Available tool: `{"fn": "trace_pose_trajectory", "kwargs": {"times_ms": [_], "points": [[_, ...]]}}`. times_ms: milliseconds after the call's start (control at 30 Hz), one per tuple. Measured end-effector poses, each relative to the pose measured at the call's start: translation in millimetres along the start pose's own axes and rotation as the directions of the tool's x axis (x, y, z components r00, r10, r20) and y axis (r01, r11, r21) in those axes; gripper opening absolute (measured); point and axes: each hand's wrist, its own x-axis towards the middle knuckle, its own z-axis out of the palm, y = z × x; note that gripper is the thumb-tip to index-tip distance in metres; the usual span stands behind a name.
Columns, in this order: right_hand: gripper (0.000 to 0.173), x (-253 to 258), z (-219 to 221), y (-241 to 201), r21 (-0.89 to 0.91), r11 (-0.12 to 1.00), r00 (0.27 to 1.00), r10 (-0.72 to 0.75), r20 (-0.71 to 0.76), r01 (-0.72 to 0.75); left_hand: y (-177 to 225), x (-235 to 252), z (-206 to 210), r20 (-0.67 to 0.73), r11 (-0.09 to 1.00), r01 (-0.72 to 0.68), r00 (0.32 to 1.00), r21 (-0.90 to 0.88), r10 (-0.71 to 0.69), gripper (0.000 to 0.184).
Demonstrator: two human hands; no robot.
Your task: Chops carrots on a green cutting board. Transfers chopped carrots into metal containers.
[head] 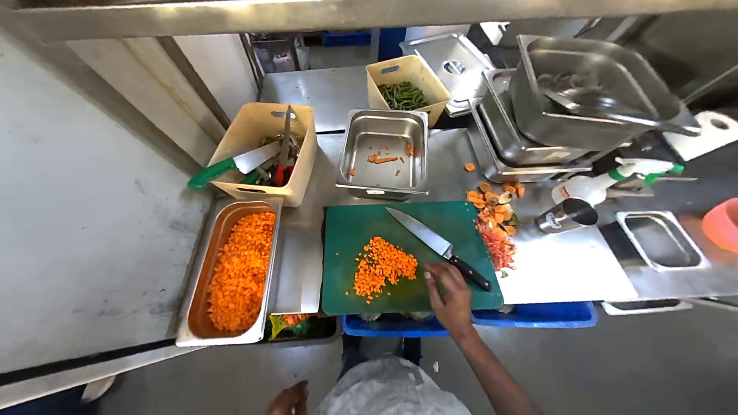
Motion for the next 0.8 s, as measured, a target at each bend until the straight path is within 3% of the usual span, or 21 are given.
{"fn": "trace_pose_trajectory", "kwargs": {"times_ms": [33,100,167,300,400,467,567,667,733,800], "points": [[0.033,0,8,2,0.004,1.000,0.999,0.025,0.032,-0.025,10,3,5,-0.119,0.991,-0.114,0.987,-0.074,0.105,0.030],[0.052,7,31,6,-0.014,0.996,0.988,0.090,0.122,-0.089,49,43,17,-0.360,0.930,-0.335,0.895,-0.154,0.263,0.040],[0.064,16,59,2,-0.048,0.989,0.969,0.148,0.196,-0.141,91,106,32,-0.508,0.915,-0.390,0.811,-0.100,0.290,0.059],[0.063,42,98,-14,0.048,0.991,0.961,0.111,0.253,-0.127,153,196,57,-0.442,0.987,-0.113,0.884,0.119,0.154,0.082],[0.052,52,109,-17,0.157,0.985,0.966,0.023,0.259,-0.066,187,215,68,-0.391,0.975,-0.222,0.899,-0.024,0.195,0.075],[0.046,57,116,-23,0.304,0.947,0.974,0.033,0.224,-0.102,200,226,71,-0.407,0.929,-0.311,0.889,-0.198,0.211,0.066],[0.042,66,119,-26,0.586,0.765,0.961,0.168,0.218,-0.266,223,233,74,-0.436,0.723,-0.399,0.887,-0.564,0.150,0.063],[0.037,79,124,-38,0.741,0.467,0.867,0.377,0.326,-0.482,239,241,72,-0.368,0.391,-0.329,0.929,-0.859,-0.026,0.054],[0.034,86,126,-44,0.762,0.350,0.807,0.464,0.364,-0.544,246,245,64,-0.309,0.186,-0.282,0.941,-0.941,-0.136,0.045],[0.035,88,123,-50,0.767,0.314,0.790,0.481,0.380,-0.560,249,245,55,-0.274,0.113,-0.257,0.946,-0.960,-0.172,0.041]]}}
